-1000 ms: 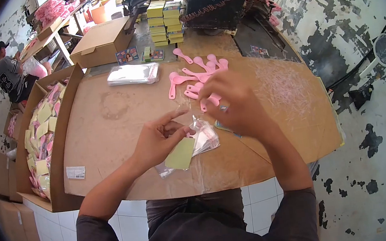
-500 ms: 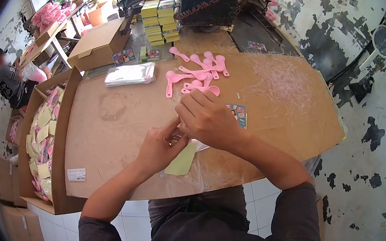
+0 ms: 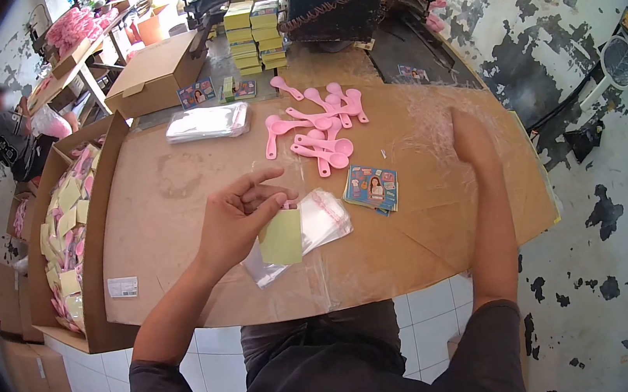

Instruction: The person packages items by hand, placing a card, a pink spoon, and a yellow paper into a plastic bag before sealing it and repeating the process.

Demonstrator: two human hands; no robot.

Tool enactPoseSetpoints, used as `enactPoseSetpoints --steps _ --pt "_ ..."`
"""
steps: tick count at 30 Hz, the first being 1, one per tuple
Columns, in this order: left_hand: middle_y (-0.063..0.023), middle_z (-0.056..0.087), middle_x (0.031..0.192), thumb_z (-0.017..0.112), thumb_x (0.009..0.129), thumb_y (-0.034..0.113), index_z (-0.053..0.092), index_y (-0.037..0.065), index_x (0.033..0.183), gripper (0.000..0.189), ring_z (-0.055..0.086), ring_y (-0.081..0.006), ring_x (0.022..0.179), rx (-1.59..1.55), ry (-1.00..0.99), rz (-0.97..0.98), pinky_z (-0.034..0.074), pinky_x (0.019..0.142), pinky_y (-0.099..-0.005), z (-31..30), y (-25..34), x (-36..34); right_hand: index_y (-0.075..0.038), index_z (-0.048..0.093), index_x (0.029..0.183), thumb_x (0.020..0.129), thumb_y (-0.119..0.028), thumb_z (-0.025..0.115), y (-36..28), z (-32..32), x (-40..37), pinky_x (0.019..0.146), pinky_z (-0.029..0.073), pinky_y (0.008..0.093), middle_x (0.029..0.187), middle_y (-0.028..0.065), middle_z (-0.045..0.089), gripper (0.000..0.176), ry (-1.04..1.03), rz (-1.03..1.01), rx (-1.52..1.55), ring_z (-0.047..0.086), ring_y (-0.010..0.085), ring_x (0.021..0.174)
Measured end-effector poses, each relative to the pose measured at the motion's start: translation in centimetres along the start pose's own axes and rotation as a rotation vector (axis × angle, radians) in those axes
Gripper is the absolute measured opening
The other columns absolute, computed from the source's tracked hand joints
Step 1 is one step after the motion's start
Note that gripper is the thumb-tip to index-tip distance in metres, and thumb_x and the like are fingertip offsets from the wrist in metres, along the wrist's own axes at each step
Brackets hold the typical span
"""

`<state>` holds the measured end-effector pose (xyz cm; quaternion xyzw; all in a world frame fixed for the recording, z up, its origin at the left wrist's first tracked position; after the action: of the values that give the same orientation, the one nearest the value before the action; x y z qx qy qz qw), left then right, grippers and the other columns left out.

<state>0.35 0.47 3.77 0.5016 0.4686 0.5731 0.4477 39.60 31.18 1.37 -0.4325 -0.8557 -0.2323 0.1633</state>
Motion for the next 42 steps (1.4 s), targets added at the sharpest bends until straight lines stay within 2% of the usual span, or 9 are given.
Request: enactPoseSetpoints --steps 3,6,8,10,12,18,30,36,42 --pt "-0.0171 0.076 0.110 0.064 0.102 0.006 0.061 -0.008 0.130 0.032 0.073 -0.0160 0.100 -0.047 0.046 0.005 0.060 0.089 -0.0292 0.0 -0.4 0.3 -0.004 0.060 0.135 0.093 0.004 0.055 -4.5 -6.0 0.4 0.087 0.057 0.0395 0.116 0.0213 0.067 0.043 0.057 0.268 0.405 0.067 0.0349 0.106" --pt "-0.0166 0.075 0.115 0.063 0.103 0.006 0.066 -0.008 0.123 0.024 0.073 -0.0158 0.102 -0.103 0.046 -0.003 0.059 0.089 -0.0293 -0.1 -1.8 1.1 -0.007 0.065 0.130 0.094 0.002 0.058 -9.2 -8.5 0.9 0.085 0.056 0.0373 0.120 0.0163 0.068 0.038 0.122 0.087 0.570 0.068 0.0283 0.106" --pt "-0.0136 0.075 0.113 0.064 0.103 0.007 0.068 -0.006 0.118 0.021 0.072 -0.0150 0.102 -0.092 0.049 0.003 0.059 0.090 -0.0290 0.3 -2.2 1.1 -0.007 0.069 0.124 0.094 -0.004 0.064 -15.0 -10.3 0.7 0.083 0.055 0.0341 0.116 0.0108 0.069 0.030 -0.161 0.141 0.971 0.068 0.0215 0.104" --pt "-0.0107 0.074 0.111 0.064 0.103 0.008 0.070 -0.005 0.116 0.019 0.071 -0.0142 0.102 -0.074 0.060 0.041 0.059 0.090 -0.0286 0.5 -2.7 1.0 -0.006 0.067 0.125 0.095 -0.011 0.070 -20.1 -11.9 0.3 0.081 0.054 0.0316 0.107 0.0063 0.069 0.031 -0.289 -0.167 1.223 0.067 0.0168 0.099" --pt "-0.0077 0.074 0.108 0.065 0.103 0.008 0.071 -0.004 0.115 0.018 0.070 -0.0134 0.101 -0.051 0.074 0.108 0.058 0.090 -0.0280 0.4 -3.4 0.8 -0.002 0.065 0.124 0.095 -0.011 0.072 -24.3 -12.7 -0.2 0.080 0.054 0.0301 0.102 0.0055 0.069 0.031 -0.384 -0.246 1.445 0.067 0.0141 0.096" --pt "-0.0097 0.073 0.112 0.068 0.102 0.010 0.067 -0.004 0.123 0.026 0.069 -0.0127 0.105 -0.182 0.031 0.037 0.056 0.093 -0.0268 -0.2 -2.8 0.8 0.002 0.063 0.122 0.096 -0.010 0.073 -25.7 -9.5 0.5 0.081 0.054 0.0253 0.102 0.0040 0.068 0.031 -0.589 -0.044 1.815 0.065 0.0086 0.092" --pt "-0.0101 0.077 0.108 0.069 0.099 0.004 0.075 -0.003 0.114 0.018 0.071 -0.0116 0.100 0.091 0.069 0.042 0.059 0.085 -0.0272 -1.0 -4.4 0.9 0.001 0.071 0.107 0.096 -0.003 0.071 -25.0 -7.4 0.2 0.084 0.054 0.0269 0.103 0.0024 0.069 0.012 -0.490 0.048 1.928 0.066 0.0095 0.093" --pt "-0.0101 0.077 0.109 0.064 0.093 -0.011 0.076 -0.002 0.112 0.024 0.071 -0.0125 0.098 0.234 0.023 0.206 0.059 0.085 -0.0274 -1.5 -4.0 1.2 0.001 0.073 0.106 0.091 0.006 0.067 -24.2 -7.0 0.2 0.085 0.051 0.0270 0.101 0.0046 0.069 0.017 -0.427 -0.088 1.875 0.064 0.0112 0.096" --pt "-0.0124 0.077 0.111 0.063 0.091 -0.011 0.076 -0.003 0.112 0.026 0.072 -0.0153 0.097 0.252 -0.043 0.178 0.059 0.086 -0.0281 -1.7 -3.9 1.3 0.000 0.077 0.106 0.091 0.002 0.068 -23.4 -7.1 0.3 0.083 0.050 0.0285 0.102 0.0058 0.070 0.018 -0.379 -0.161 1.750 0.063 0.0121 0.094"
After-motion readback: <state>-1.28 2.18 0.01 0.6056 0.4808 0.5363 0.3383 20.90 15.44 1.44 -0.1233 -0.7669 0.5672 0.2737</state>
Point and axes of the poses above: each hand's wrist, its own x-axis towards the middle knuckle, its own z-axis out of the palm, y = z × x, the point moved 2 cm from there along x, towards the middle knuckle
